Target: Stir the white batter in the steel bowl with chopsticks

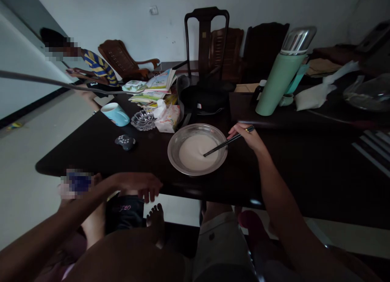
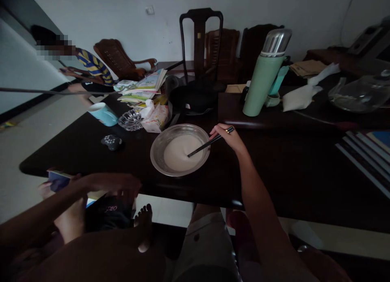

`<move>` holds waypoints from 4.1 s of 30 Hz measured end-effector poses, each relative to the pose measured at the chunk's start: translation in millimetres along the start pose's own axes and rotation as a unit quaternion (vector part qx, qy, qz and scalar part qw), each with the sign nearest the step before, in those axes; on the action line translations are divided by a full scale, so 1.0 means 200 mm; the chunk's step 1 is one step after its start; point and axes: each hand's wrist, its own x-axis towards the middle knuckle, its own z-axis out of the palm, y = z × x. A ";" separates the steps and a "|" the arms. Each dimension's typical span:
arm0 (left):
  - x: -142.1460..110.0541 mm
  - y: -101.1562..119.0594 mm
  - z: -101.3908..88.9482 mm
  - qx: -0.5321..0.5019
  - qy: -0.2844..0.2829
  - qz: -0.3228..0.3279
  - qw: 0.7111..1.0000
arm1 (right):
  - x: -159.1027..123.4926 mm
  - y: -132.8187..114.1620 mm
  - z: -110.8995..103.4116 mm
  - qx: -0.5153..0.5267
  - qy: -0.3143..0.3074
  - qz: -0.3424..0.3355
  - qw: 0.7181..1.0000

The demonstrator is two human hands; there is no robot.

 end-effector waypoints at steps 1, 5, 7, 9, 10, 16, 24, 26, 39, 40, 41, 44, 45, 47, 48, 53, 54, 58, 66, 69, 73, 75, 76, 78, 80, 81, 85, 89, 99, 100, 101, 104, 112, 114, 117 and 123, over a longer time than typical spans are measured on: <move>0.06 0.06 0.01 0.014 -0.040 -0.025 0.999 | 0.00 0.00 0.02 -0.002 -0.026 -0.003 1.000; 0.25 0.27 0.02 -0.030 -0.072 -0.071 0.994 | 0.01 -0.01 0.07 -0.039 -0.075 -0.035 0.996; 0.30 0.28 0.08 -0.097 -0.004 -0.040 0.994 | 0.01 0.00 0.05 -0.044 -0.033 -0.038 0.998; 0.34 0.23 0.17 -0.156 0.034 -0.009 0.987 | 0.01 0.01 0.02 -0.025 0.013 -0.024 0.999; 0.35 0.18 0.23 -0.179 0.047 0.017 0.983 | 0.01 0.02 0.01 -0.012 0.023 -0.014 1.000; 0.34 0.02 0.42 -0.186 0.155 0.146 0.959 | 0.00 -0.01 0.06 -0.026 -0.059 -0.019 0.998; 0.24 0.09 0.55 -0.318 0.114 0.131 0.932 | 0.00 0.01 0.03 0.004 0.012 -0.006 1.000; 0.23 0.09 0.57 -0.338 0.107 0.126 0.927 | 0.00 0.01 0.05 0.014 -0.023 -0.005 1.000; 0.23 0.12 0.56 -0.355 0.105 0.132 0.919 | 0.01 -0.01 0.05 -0.008 -0.039 -0.013 0.999; 0.24 0.12 0.56 -0.355 0.108 0.132 0.919 | 0.01 -0.01 0.06 -0.015 -0.050 -0.021 0.998; 0.24 0.12 0.56 -0.358 0.110 0.130 0.918 | 0.01 -0.01 0.07 -0.024 -0.051 -0.029 0.998; 0.23 0.12 0.57 -0.368 0.109 0.129 0.914 | 0.01 -0.01 0.05 -0.027 -0.002 -0.030 0.999; 0.23 0.13 0.57 -0.372 0.106 0.131 0.913 | 0.01 -0.01 0.04 -0.014 0.015 -0.022 1.000; 0.22 0.14 0.57 -0.379 0.103 0.131 0.910 | 0.00 0.00 0.04 0.014 0.021 -0.007 1.000; 0.22 0.15 0.57 -0.384 0.103 0.127 0.909 | 0.00 0.00 0.05 0.022 0.008 -0.002 1.000; 0.24 0.15 0.56 -0.392 0.134 0.115 0.903 | 0.01 -0.02 0.09 -0.026 -0.059 -0.030 0.997; 0.25 0.15 0.56 -0.389 0.139 0.119 0.903 | 0.01 -0.02 0.08 -0.031 -0.046 -0.034 0.998; 0.28 0.12 0.55 -0.362 0.139 0.133 0.912 | 0.01 -0.01 0.06 0.009 0.008 -0.006 1.000; 0.27 0.10 0.52 -0.358 0.085 0.149 0.918 | 0.01 -0.01 0.07 -0.017 -0.001 -0.021 1.000; 0.26 0.11 0.52 -0.355 0.078 0.152 0.919 | 0.01 -0.01 0.05 0.005 0.023 -0.007 1.000; 0.26 0.11 0.52 -0.357 0.083 0.146 0.919 | 0.01 -0.01 0.07 -0.004 -0.047 -0.011 0.999; 0.26 0.10 0.52 -0.356 0.093 0.145 0.919 | 0.02 -0.01 0.08 -0.020 -0.048 -0.025 0.998; 0.26 0.10 0.52 -0.354 0.095 0.147 0.919 | 0.02 0.00 0.07 -0.023 -0.032 -0.029 0.999; 0.26 0.10 0.53 -0.350 0.092 0.148 0.920 | 0.01 0.00 0.06 -0.014 0.007 -0.025 1.000; 0.26 0.11 0.53 -0.345 0.090 0.145 0.923 | 0.01 0.00 0.06 0.003 0.021 -0.012 1.000; 0.26 0.12 0.53 -0.344 0.092 0.143 0.923 | 0.01 0.00 0.06 0.007 0.013 -0.007 1.000; 0.25 0.12 0.53 -0.349 0.104 0.136 0.921 | 0.01 -0.01 0.07 -0.027 -0.039 -0.031 0.998; 0.26 0.11 0.54 -0.341 0.107 0.137 0.924 | 0.01 -0.01 0.05 -0.026 0.018 -0.024 0.999; 0.27 0.09 0.53 -0.327 0.108 0.154 0.926 | 0.01 -0.01 0.06 -0.020 0.002 -0.023 1.000; 0.28 0.09 0.53 -0.324 0.107 0.153 0.927 | 0.01 -0.01 0.06 -0.011 0.017 -0.014 1.000; 0.28 0.08 0.53 -0.322 0.106 0.152 0.928 | 0.01 -0.01 0.05 0.000 0.023 -0.005 1.000; 0.29 0.06 0.53 -0.330 0.107 0.153 0.925 | 0.00 -0.01 0.06 0.009 -0.014 -0.003 1.000; 0.28 0.08 0.53 -0.317 0.125 0.165 0.926 | 0.01 0.00 0.04 -0.002 0.015 -0.015 1.000; 0.28 0.08 0.53 -0.318 0.128 0.167 0.924 | 0.01 0.00 0.05 0.015 -0.006 -0.003 1.000; 0.28 0.08 0.53 -0.333 0.126 0.164 0.920 | 0.01 -0.01 0.07 -0.007 -0.051 -0.018 0.998; 0.29 0.07 0.53 -0.351 0.111 0.146 0.918 | 0.00 -0.02 0.04 -0.026 0.031 -0.021 0.999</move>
